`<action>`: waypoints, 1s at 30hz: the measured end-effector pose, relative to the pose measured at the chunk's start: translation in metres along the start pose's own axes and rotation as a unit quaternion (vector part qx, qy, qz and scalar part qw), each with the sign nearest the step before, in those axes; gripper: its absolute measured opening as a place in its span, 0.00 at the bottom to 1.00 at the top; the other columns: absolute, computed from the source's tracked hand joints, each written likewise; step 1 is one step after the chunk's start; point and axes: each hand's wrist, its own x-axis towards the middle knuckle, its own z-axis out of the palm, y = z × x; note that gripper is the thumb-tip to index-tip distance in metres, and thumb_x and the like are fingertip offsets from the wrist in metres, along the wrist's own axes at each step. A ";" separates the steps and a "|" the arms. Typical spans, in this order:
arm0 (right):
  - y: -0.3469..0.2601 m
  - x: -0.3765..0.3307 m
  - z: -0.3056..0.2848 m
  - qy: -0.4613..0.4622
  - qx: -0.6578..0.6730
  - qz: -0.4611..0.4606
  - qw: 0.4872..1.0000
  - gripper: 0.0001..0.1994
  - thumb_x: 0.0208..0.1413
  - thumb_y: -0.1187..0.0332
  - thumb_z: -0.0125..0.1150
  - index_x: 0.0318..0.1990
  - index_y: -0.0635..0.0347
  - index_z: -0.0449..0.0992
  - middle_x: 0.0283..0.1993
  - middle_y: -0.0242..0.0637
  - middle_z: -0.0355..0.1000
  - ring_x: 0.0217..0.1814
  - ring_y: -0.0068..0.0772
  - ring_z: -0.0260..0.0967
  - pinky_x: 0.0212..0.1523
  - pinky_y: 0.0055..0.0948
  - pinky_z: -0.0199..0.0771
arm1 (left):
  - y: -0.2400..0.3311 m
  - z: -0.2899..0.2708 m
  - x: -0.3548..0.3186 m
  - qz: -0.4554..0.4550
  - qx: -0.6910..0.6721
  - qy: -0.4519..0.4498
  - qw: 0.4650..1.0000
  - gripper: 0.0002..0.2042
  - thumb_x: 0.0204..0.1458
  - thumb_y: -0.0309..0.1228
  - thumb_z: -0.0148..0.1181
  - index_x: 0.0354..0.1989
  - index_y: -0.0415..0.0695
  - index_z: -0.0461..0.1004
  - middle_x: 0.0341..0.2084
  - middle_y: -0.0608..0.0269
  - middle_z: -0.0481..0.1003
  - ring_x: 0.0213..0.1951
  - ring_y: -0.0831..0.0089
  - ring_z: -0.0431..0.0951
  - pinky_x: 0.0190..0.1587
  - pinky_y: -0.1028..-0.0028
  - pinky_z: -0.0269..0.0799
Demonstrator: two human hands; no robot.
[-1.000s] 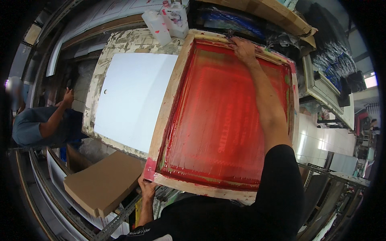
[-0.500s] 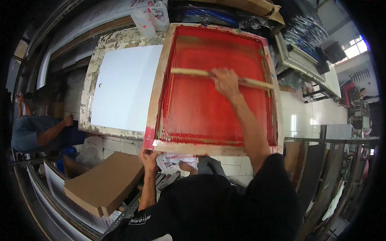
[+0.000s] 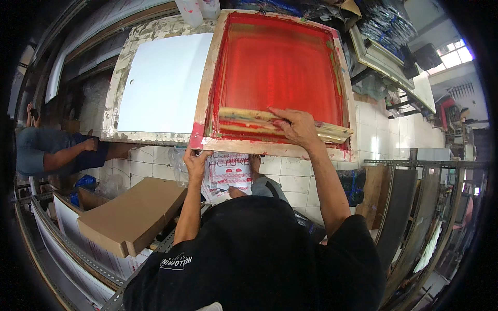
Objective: The person performs manual screen printing on flat white boards. They place a board on a table, position a red screen frame over it, and use a squeegee to pull red ink across the mesh. After printing, they lift the frame and remove the printed board, repeating the process with new boards.
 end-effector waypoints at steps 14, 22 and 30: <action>0.064 0.018 0.067 -0.026 -0.245 -0.021 0.969 0.38 0.38 0.70 0.69 0.63 0.50 0.68 0.50 0.41 0.66 0.55 0.46 0.63 0.54 0.53 0.58 | -0.037 -0.009 0.005 0.134 0.337 0.055 0.930 0.41 0.27 0.38 0.82 0.58 0.45 0.76 0.56 0.54 0.65 0.59 0.53 0.61 0.61 0.56 0.56; 0.143 0.159 0.042 0.059 -0.291 -0.026 0.955 0.37 0.40 0.67 0.67 0.65 0.45 0.68 0.59 0.44 0.67 0.66 0.54 0.60 0.62 0.69 0.54 | -0.035 -0.011 0.003 0.096 0.328 0.046 0.939 0.37 0.32 0.35 0.79 0.59 0.46 0.76 0.58 0.53 0.65 0.59 0.55 0.62 0.60 0.59 0.57; 0.217 0.332 0.000 0.158 -0.297 -0.100 0.936 0.40 0.38 0.70 0.61 0.67 0.41 0.66 0.64 0.45 0.66 0.65 0.52 0.62 0.55 0.67 0.58 | -0.040 -0.016 -0.007 0.081 0.330 0.068 0.938 0.33 0.37 0.37 0.77 0.57 0.47 0.78 0.57 0.53 0.66 0.57 0.56 0.63 0.58 0.60 0.57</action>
